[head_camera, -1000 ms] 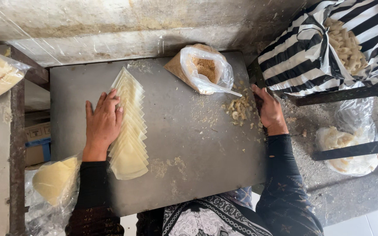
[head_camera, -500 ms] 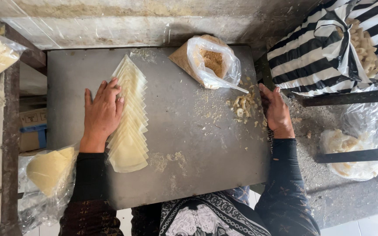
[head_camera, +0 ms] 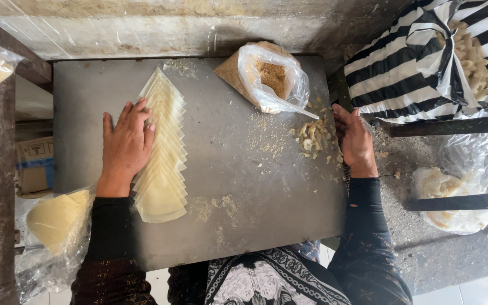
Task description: The person prepares and fills individual dumpling wrappers. They arrange a stack of triangular wrappers on a metal surface, pick one up at a time, use a spoon to place a small amount of crumbly filling in the center, and fold the edges over to seal the dumpling.
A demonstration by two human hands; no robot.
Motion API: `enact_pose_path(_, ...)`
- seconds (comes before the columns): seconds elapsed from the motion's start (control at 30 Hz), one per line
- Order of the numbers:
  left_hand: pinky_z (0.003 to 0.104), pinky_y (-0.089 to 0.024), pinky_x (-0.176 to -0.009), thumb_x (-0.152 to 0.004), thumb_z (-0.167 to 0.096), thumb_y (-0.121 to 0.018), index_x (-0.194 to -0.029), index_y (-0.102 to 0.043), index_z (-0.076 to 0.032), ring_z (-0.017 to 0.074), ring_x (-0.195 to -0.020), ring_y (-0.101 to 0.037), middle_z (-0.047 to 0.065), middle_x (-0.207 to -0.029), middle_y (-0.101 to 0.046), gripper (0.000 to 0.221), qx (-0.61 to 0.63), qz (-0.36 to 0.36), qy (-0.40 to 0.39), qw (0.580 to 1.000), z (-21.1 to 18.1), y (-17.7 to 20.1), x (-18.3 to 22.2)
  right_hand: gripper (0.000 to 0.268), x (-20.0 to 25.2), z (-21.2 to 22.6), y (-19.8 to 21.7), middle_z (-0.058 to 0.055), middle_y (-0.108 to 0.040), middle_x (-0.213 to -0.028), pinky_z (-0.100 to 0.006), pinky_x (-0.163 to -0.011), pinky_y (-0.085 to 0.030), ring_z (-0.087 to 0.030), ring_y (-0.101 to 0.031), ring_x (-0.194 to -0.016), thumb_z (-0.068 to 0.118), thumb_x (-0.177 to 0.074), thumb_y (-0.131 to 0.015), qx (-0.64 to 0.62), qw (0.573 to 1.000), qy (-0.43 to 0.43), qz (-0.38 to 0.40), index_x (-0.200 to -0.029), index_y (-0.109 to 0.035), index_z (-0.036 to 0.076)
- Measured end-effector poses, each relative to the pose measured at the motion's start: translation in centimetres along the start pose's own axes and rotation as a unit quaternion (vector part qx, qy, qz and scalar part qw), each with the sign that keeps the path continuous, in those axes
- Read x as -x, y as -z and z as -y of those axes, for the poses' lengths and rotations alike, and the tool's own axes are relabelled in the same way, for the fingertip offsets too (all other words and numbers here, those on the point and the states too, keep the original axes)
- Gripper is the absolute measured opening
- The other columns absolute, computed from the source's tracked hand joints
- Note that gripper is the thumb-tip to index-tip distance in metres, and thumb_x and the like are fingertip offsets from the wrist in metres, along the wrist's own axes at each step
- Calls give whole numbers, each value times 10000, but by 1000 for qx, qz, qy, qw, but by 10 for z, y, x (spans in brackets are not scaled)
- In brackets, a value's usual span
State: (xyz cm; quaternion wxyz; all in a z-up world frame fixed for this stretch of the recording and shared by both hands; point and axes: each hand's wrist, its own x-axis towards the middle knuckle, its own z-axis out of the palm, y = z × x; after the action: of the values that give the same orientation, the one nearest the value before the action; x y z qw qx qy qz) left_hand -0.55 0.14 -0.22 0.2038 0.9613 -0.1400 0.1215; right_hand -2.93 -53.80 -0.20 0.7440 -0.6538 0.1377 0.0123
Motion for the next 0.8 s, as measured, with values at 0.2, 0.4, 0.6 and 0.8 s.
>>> enact_pose_path(0.2, 690, -209, -1196, -1088, -247, -499, -1285, -521, -86, 338, -1478, -452, 68, -1561, -533, 255, 2, 1, 1, 1000, -2, 1, 0, 655, -3, 8, -13, -122, -595, -1432, -356, -1129, -369, -232, -518, -1348, 528, -1087, -403, 216, 971, 97, -22, -1418, -590, -5)
enact_pose_path(0.4, 682, -194, -1200, -1091, -271, -479, -1270, -538, -82, 336, -1479, -439, 71, -1573, -516, 267, 2, 12, 12, 1000, -1, 0, -2, 477, 5, 9, -12, -136, -650, -1261, -348, -1056, -448, -235, -603, -1210, 409, -1123, -426, 309, 939, 138, -58, -1296, -690, 50)
enact_pose_path(0.6, 691, -202, -1191, -1076, -250, -498, -1272, -522, -77, 331, -1477, -437, 66, -1564, -522, 262, 0, 13, 12, 1000, -2, 1, -2, 478, 8, 4, -14, -142, -640, -1222, -351, -1013, -455, -229, -603, -1158, 403, -1140, -440, 293, 937, 178, -64, -1207, -710, 14)
enact_pose_path(0.8, 696, -209, -1181, -1079, -243, -502, -1258, -521, -89, 320, -1479, -437, 63, -1566, -513, 237, -3, 12, 11, 1000, -1, 0, -2, 557, 11, 6, -15, -134, -631, -1323, -350, -1052, -451, -237, -595, -1220, 486, -1122, -412, 259, 953, 147, -55, -1272, -699, 32)
